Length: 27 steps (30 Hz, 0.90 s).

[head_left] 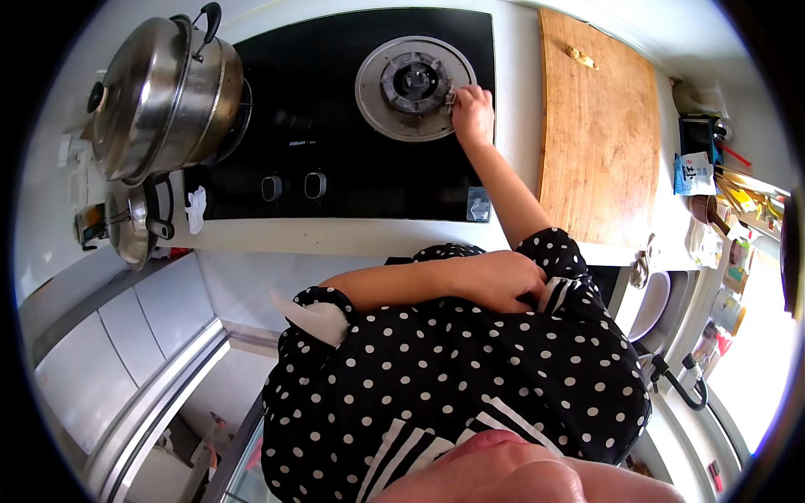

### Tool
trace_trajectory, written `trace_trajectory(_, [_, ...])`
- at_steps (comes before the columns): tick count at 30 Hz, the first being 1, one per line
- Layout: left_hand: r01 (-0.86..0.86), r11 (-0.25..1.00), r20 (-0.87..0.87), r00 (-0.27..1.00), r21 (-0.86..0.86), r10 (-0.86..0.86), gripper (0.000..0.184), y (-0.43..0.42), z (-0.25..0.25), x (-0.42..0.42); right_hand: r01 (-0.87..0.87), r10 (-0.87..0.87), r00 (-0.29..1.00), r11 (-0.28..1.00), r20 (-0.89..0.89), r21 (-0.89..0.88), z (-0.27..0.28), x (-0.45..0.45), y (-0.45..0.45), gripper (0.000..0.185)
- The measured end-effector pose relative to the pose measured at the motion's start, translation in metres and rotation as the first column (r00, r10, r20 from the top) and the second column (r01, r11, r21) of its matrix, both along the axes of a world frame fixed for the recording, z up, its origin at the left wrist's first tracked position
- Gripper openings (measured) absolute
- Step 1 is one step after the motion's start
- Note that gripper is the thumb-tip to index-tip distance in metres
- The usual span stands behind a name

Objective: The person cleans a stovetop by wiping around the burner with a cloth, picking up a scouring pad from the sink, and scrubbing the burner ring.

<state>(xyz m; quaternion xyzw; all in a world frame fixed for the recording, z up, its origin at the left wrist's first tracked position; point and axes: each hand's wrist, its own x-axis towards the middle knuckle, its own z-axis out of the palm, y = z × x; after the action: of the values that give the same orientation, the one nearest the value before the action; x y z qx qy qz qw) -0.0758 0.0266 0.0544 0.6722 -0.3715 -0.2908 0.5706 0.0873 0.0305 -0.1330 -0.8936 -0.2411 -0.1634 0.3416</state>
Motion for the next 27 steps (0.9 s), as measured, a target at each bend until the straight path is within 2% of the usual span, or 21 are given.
trace_trajectory(4, [0.039,0.999,-0.008,0.999,-0.016,-0.039,0.020,-0.002,0.006,0.005,-0.029,0.027,0.993,0.999,-0.116,-0.018,0.005,-0.046,0.005,0.023])
trace_trajectory(6, [0.058,0.998,-0.007,0.998,-0.035,-0.059,0.020,-0.008,0.003,0.004,-0.143,0.151,0.977,0.988,-0.153,0.058,0.006,-0.061,0.005,0.021])
trace_trajectory(9, [0.073,0.997,0.015,0.997,-0.024,-0.073,0.019,-0.011,0.002,0.005,-0.219,0.274,0.889,0.958,-0.367,0.184,0.018,-0.040,-0.005,0.022])
trace_trajectory(10, [0.073,0.997,0.020,0.997,-0.014,-0.073,0.019,-0.010,0.002,0.005,-0.238,0.257,0.903,0.966,-0.345,0.097,0.020,-0.021,-0.011,0.023])
trace_trajectory(11, [0.072,0.997,0.020,0.997,-0.007,-0.072,0.019,-0.010,0.001,0.004,-0.274,0.279,0.947,0.960,-0.159,0.054,0.022,-0.002,-0.016,0.024])
trace_trajectory(12, [0.055,0.998,0.010,0.998,-0.019,-0.055,0.019,-0.011,-0.001,0.002,-0.232,0.233,0.963,0.972,-0.138,0.027,0.027,0.013,-0.019,0.023])
trace_trajectory(13, [0.039,0.999,0.000,0.999,-0.032,-0.039,0.019,-0.011,-0.003,0.001,-0.262,0.258,0.964,0.964,-0.071,-0.048,0.028,0.029,-0.022,0.023])
trace_trajectory(16, [-0.010,1.000,0.009,1.000,-0.018,0.010,0.018,-0.006,-0.004,-0.001,-0.428,0.431,0.899,0.825,-0.081,-0.368,0.027,0.042,-0.032,0.023])
trace_trajectory(19, [-0.071,0.997,0.009,0.997,-0.029,0.071,0.018,0.003,-0.002,-0.008,-0.384,0.372,0.922,0.839,-0.109,-0.386,0.019,0.020,-0.035,0.022])
trace_trajectory(20, [-0.072,0.997,0.033,0.997,-0.040,0.073,0.018,0.006,-0.002,-0.008,-0.352,0.350,0.934,0.872,-0.070,-0.339,0.016,0.005,-0.031,0.019])
trace_trajectory(22, [-0.058,0.997,0.052,0.997,-0.044,0.060,0.019,0.011,0.001,-0.009,-0.330,0.286,0.942,0.890,-0.176,-0.315,0.020,-0.031,-0.014,0.017])
trace_trajectory(24, [-0.035,0.999,0.056,0.998,-0.028,0.037,0.019,0.016,0.006,-0.006,-0.360,0.320,0.929,0.897,-0.185,-0.256,0.018,-0.059,0.010,0.015])
trace_trajectory(26, [-0.050,0.997,0.035,0.998,-0.055,0.052,0.019,0.014,0.003,-0.010,-0.337,0.327,0.914,0.941,-0.241,-0.003,0.025,-0.056,0.020,0.010])
trace_trajectory(27, [-0.049,0.998,0.041,0.998,-0.041,0.050,0.019,0.015,0.003,-0.011,-0.301,0.291,0.837,0.952,-0.463,0.054,0.038,-0.048,0.017,0.013])
